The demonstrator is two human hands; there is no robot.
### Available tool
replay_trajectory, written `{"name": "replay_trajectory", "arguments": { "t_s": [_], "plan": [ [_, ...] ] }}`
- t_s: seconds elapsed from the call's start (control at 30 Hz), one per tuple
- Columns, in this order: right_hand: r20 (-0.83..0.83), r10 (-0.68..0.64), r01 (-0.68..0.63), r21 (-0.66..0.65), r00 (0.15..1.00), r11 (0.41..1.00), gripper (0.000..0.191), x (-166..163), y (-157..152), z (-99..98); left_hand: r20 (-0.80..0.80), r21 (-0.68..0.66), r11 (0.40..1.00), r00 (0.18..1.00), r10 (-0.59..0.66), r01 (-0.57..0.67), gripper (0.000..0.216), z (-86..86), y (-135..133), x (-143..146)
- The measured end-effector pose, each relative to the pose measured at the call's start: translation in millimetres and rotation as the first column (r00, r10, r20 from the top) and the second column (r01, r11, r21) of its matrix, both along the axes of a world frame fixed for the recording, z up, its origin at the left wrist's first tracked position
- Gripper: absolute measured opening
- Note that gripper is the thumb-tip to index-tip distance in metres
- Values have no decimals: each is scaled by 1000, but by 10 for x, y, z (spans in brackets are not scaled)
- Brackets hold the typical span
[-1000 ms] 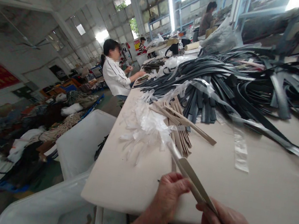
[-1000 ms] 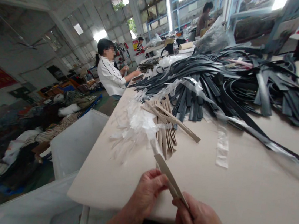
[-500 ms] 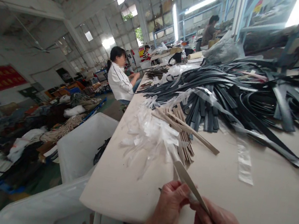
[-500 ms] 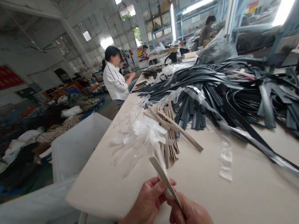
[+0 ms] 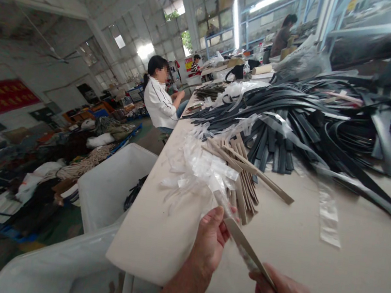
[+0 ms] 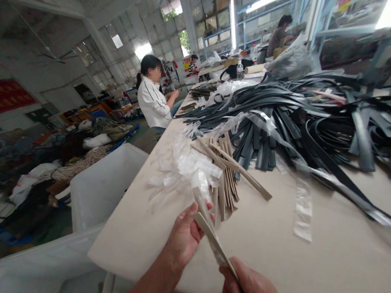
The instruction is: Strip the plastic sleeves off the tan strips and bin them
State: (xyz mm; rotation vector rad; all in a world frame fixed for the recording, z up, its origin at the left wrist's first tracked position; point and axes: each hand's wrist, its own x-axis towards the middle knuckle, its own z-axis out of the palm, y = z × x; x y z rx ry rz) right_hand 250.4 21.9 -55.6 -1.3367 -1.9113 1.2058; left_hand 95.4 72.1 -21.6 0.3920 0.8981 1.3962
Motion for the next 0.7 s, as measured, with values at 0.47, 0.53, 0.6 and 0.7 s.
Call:
{"name": "replay_trajectory", "arguments": {
  "t_s": [0.47,0.53,0.6,0.7],
  "plan": [
    [-264,-162,139,-106,951,985,45,-180,160,165,-187,56,988,973,-133,146,35,12,-96,197],
    [-269,-138,112,-110,953,988,45,-186,189,185,-218,52,986,965,-145,160,39,-4,-95,205],
    [-276,-127,98,-118,953,988,45,-199,211,198,-230,49,984,960,-157,173,40,-13,-107,217],
    [-290,-139,105,-131,947,986,46,-239,219,197,-211,60,980,962,-175,191,36,-5,-138,227]
  ]
}}
